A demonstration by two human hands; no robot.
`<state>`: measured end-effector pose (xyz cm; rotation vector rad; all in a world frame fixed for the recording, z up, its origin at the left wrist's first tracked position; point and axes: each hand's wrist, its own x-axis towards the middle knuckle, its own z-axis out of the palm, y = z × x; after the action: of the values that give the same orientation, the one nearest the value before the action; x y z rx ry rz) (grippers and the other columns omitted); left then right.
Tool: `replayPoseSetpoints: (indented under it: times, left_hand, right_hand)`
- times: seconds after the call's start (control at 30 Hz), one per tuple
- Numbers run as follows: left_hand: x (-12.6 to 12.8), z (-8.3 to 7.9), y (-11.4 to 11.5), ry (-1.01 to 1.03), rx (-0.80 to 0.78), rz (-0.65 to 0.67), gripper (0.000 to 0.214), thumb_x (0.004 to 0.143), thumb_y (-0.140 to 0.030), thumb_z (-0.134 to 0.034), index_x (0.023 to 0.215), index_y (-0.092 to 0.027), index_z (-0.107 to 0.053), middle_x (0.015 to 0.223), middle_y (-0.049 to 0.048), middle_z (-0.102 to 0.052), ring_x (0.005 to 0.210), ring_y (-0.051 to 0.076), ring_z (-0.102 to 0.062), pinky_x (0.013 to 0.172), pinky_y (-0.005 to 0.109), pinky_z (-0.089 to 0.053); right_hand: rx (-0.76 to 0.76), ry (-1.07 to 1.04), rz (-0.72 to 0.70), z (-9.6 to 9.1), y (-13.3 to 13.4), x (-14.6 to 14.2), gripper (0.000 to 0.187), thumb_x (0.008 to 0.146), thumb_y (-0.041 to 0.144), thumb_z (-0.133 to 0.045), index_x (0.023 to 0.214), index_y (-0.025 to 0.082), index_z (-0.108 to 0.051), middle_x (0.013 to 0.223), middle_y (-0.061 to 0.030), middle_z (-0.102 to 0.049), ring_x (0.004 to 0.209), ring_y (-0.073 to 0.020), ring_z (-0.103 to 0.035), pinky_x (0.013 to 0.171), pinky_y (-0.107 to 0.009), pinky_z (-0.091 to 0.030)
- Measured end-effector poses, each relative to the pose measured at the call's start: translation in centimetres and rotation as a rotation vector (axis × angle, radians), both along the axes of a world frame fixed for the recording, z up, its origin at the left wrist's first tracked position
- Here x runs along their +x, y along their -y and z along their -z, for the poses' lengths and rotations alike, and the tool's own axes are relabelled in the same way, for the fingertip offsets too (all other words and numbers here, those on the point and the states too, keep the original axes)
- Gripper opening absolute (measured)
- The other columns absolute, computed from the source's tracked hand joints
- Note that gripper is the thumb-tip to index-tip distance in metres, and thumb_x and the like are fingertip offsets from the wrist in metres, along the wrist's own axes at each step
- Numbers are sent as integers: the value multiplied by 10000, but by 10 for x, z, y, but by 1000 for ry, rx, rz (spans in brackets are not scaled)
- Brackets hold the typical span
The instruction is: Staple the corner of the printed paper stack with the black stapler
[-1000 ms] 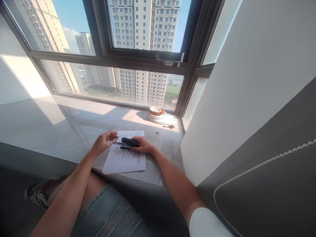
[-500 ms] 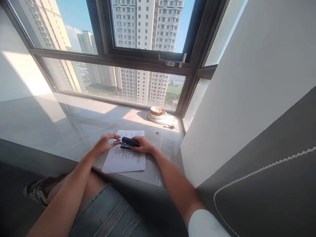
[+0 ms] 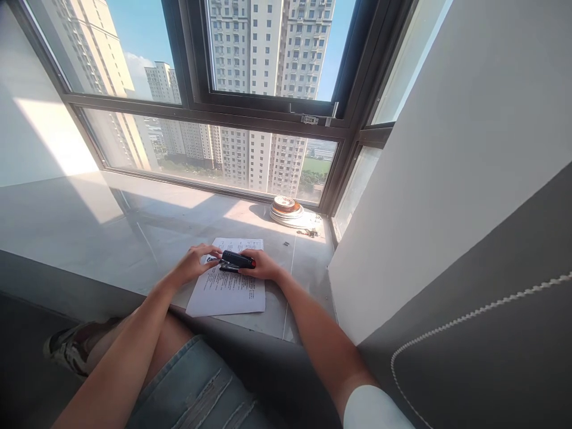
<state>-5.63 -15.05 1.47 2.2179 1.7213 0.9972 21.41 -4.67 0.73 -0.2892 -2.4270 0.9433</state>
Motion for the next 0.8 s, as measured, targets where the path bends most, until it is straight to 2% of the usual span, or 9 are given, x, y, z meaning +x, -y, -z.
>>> replayPoseSetpoints:
  times: [0.3,0.57,0.8]
  left_hand:
    - [-6,1,0,47,-12,-15,285,844,-434,-728,1083,-283,-765,1008,59,-818,1084,311,-700,1101,515,-427]
    - [-14,0,2,16,-28,-60,267,806,-373,-734,1057,-289,-772,1001,47,-817,1070,321,-703,1058,501,-455]
    - [-18,-1,3,12,-39,-86,291,804,-391,-725,1073,-287,-765,993,51,-824,1082,330,-695,1067,508,-445]
  right_hand:
    - [-2,22,13,0,0,0,406,861,429,-768,1175,182,-699,1003,-40,-708,890,-193,-614,801,-287,-458]
    - [3,8,6,3,-3,0,415,875,442,-759,1194,184,-701,1013,-40,-703,894,-189,-618,817,-292,-464]
    - [-5,26,8,3,-2,1,415,878,427,-754,1213,188,-696,1030,-47,-707,917,-198,-622,820,-295,-472]
